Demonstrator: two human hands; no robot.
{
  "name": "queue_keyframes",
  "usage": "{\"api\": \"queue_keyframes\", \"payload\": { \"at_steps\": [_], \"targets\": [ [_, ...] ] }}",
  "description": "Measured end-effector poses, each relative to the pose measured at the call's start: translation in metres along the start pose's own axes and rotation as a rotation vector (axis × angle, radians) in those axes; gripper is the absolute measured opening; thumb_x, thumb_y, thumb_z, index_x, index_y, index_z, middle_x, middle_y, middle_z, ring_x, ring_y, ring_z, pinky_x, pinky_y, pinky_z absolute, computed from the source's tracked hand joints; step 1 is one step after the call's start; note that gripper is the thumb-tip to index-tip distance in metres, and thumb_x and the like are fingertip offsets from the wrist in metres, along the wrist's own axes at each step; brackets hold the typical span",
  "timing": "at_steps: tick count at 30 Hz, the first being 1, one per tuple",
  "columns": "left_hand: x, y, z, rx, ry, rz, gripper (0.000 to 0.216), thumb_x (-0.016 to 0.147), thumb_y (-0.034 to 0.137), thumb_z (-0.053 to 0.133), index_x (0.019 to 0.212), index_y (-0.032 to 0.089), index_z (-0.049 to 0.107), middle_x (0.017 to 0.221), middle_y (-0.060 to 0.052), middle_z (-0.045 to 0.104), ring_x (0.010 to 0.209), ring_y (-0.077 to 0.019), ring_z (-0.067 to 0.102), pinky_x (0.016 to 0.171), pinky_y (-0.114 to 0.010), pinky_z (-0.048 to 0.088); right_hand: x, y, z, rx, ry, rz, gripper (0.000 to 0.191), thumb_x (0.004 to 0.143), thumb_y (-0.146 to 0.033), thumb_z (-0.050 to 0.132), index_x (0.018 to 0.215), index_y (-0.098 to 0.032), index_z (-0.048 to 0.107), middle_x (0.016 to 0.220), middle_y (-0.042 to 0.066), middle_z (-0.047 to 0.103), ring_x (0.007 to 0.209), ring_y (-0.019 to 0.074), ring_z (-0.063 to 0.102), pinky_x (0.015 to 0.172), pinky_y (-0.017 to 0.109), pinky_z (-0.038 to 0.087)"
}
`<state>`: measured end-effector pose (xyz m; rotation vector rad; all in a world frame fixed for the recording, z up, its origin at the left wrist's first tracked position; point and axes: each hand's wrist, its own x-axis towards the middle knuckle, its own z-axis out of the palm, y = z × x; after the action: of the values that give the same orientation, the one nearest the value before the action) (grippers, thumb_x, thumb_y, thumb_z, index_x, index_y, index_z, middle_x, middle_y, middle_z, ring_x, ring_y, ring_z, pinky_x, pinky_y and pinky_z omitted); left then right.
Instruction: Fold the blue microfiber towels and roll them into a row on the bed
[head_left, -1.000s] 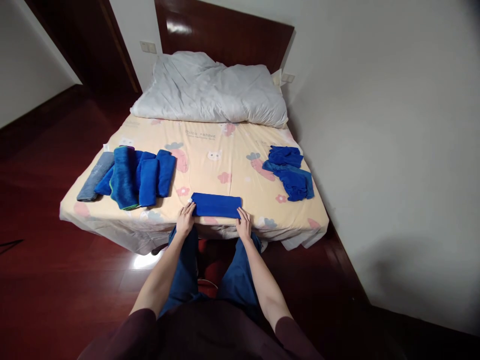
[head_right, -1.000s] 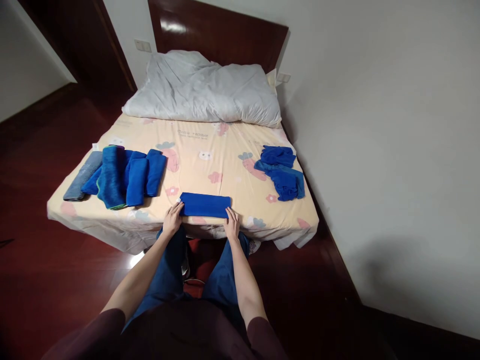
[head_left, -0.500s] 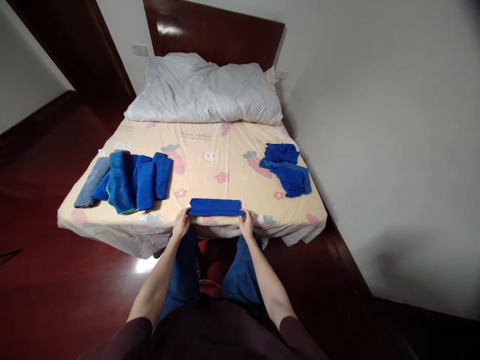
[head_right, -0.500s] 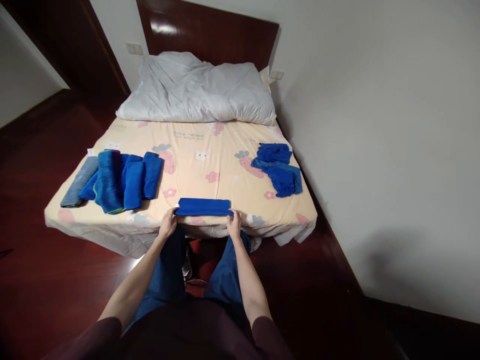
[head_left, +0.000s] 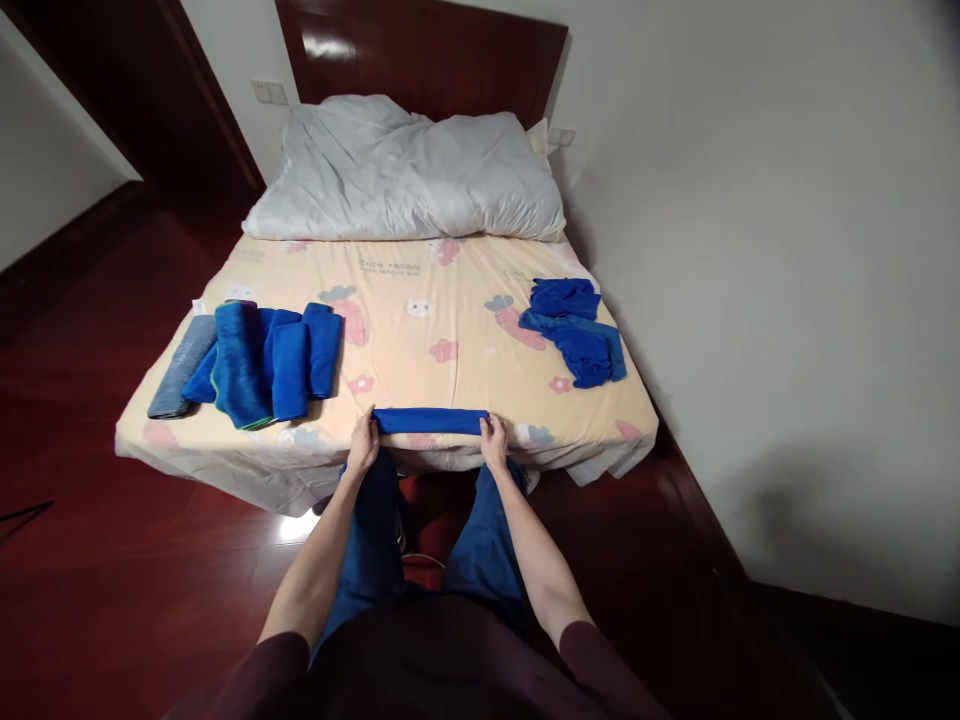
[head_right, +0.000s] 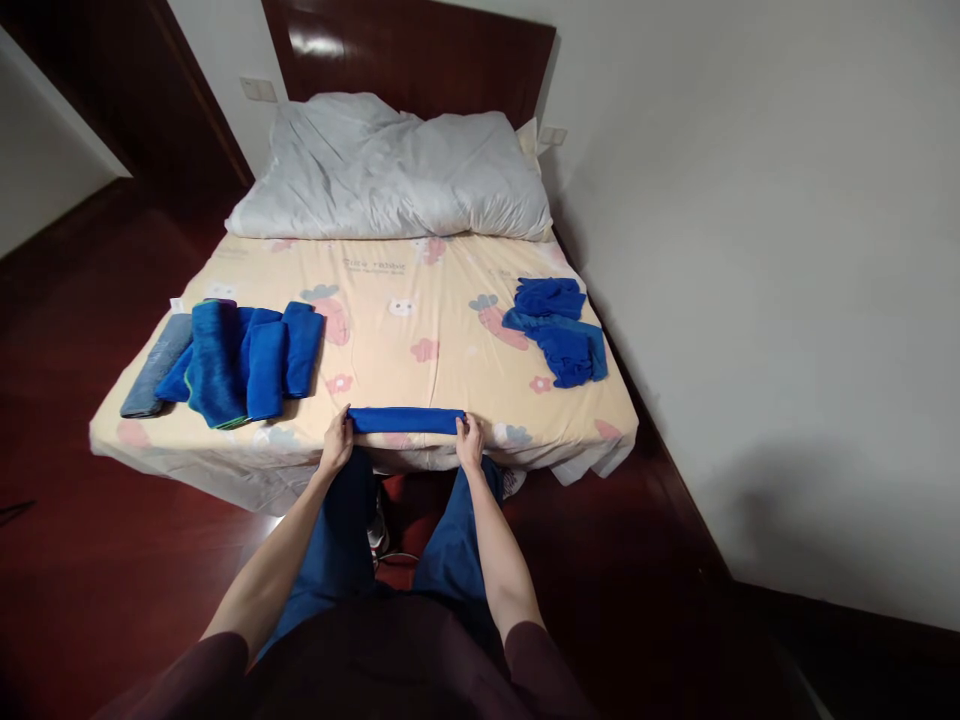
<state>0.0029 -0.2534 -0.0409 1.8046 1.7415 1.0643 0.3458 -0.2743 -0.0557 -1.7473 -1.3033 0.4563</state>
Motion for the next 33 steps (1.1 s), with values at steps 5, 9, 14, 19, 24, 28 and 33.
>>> {"api": "queue_keyframes", "payload": {
  "at_steps": [5, 9, 14, 19, 24, 28, 33],
  "targets": [
    [0.001, 0.0, 0.0, 0.042, -0.009, -0.014, 0.052, 0.099, 0.026, 0.034, 0.148, 0.012, 0.043, 0.112, -0.016, 0.063, 0.101, -0.0247, 0.063, 0.097, -0.043, 0.051, 0.002, 0.001, 0.002, -0.008, -0.001, 0.026, 0.061, 0.095, -0.063, 0.043, 0.118, -0.012, 0.068, 0.106, 0.016, 0.071, 0.102, 0.0272, 0.066, 0.094, 0.041, 0.051],
    [0.002, 0.001, 0.0, 0.056, 0.005, -0.015, 0.051, 0.098, 0.025, 0.035, 0.146, 0.013, 0.047, 0.106, -0.014, 0.06, 0.094, -0.0225, 0.062, 0.094, -0.039, 0.052, 0.002, -0.001, 0.002, 0.033, -0.005, 0.031, 0.063, 0.094, -0.064, 0.044, 0.117, -0.011, 0.069, 0.106, 0.017, 0.071, 0.099, 0.0265, 0.067, 0.094, 0.04, 0.052],
    [0.002, 0.002, 0.0, 0.04, 0.063, -0.006, 0.047, 0.097, 0.025, 0.039, 0.141, 0.017, 0.053, 0.117, -0.014, 0.056, 0.104, -0.0221, 0.061, 0.099, -0.039, 0.051, 0.003, -0.002, 0.002, 0.045, -0.012, 0.038, 0.062, 0.094, -0.064, 0.044, 0.115, -0.012, 0.069, 0.104, 0.017, 0.073, 0.099, 0.0271, 0.068, 0.092, 0.04, 0.052],
    [0.004, -0.001, 0.001, 0.029, 0.092, -0.026, 0.043, 0.096, 0.028, 0.042, 0.135, 0.017, 0.058, 0.117, -0.015, 0.055, 0.095, -0.0206, 0.063, 0.095, -0.039, 0.053, 0.003, -0.005, 0.0, 0.018, -0.026, 0.074, 0.06, 0.093, -0.063, 0.046, 0.119, -0.013, 0.066, 0.106, 0.017, 0.073, 0.095, 0.0264, 0.07, 0.089, 0.039, 0.053],
    [0.006, -0.005, 0.003, 0.002, 0.124, -0.011, 0.041, 0.097, 0.034, 0.043, 0.133, 0.02, 0.059, 0.12, -0.013, 0.053, 0.083, -0.0152, 0.06, 0.088, -0.035, 0.055, 0.007, -0.006, 0.0, -0.006, -0.04, 0.064, 0.049, 0.095, -0.057, 0.047, 0.118, -0.017, 0.064, 0.105, 0.013, 0.074, 0.098, 0.0251, 0.069, 0.09, 0.036, 0.052],
    [0.007, -0.003, 0.001, 0.028, 0.114, 0.024, 0.038, 0.098, 0.033, 0.042, 0.126, 0.02, 0.063, 0.12, -0.013, 0.052, 0.081, -0.0142, 0.059, 0.089, -0.036, 0.054, 0.01, -0.006, -0.002, -0.061, -0.063, 0.1, 0.047, 0.095, -0.054, 0.048, 0.121, -0.017, 0.061, 0.102, 0.012, 0.073, 0.097, 0.0252, 0.069, 0.089, 0.037, 0.052],
    [0.006, 0.011, -0.005, 0.12, 0.031, 0.034, 0.038, 0.097, 0.026, 0.038, 0.121, 0.018, 0.067, 0.123, -0.015, 0.055, 0.095, -0.0217, 0.062, 0.095, -0.043, 0.052, 0.002, -0.023, -0.012, -0.219, -0.064, -0.031, 0.049, 0.099, -0.039, 0.042, 0.142, -0.014, 0.049, 0.123, 0.017, 0.065, 0.118, 0.0295, 0.058, 0.103, 0.046, 0.044]
  ]
}}
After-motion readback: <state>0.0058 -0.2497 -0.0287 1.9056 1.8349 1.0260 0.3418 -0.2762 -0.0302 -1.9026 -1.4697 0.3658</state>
